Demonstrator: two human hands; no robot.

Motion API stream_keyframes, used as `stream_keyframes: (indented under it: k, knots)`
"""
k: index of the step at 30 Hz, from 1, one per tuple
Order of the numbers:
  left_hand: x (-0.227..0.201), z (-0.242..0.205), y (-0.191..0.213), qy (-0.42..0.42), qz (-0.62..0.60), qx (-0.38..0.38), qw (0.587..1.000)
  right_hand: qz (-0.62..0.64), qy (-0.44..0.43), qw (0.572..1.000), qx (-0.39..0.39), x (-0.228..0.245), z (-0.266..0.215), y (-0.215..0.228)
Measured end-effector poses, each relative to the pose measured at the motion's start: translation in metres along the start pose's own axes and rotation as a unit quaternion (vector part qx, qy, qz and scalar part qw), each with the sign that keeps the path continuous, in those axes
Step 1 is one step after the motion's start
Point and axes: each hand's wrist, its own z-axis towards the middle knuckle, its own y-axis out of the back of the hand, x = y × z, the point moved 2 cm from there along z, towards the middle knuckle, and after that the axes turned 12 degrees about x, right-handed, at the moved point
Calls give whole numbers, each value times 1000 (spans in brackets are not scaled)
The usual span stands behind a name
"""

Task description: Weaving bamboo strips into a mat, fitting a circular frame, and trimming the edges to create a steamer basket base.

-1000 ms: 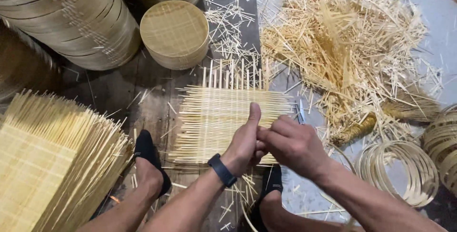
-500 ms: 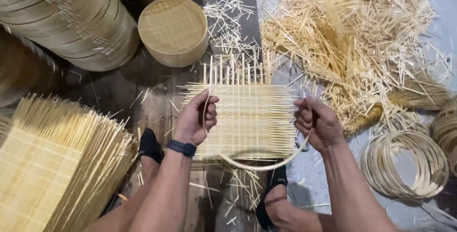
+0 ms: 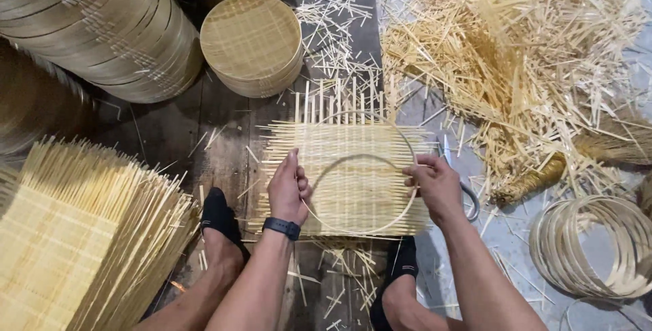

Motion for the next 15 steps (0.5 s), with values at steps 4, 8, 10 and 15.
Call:
stream_keyframes:
  k: [4, 8, 10, 15]
  knots:
    - [21, 36, 69, -23, 239, -157, 958, -123, 13, 992, -25, -38, 31, -4]
    - [15, 51, 86, -124, 657, -152, 728, -412, 86, 903, -86, -54, 44, -12]
    - [15, 50, 87, -110, 691, -169, 694, -457, 120, 876, -95, -56, 39, -16]
    - [15, 85, 122, -36, 645, -183, 741, -402, 84, 905, -110, -47, 38, -16]
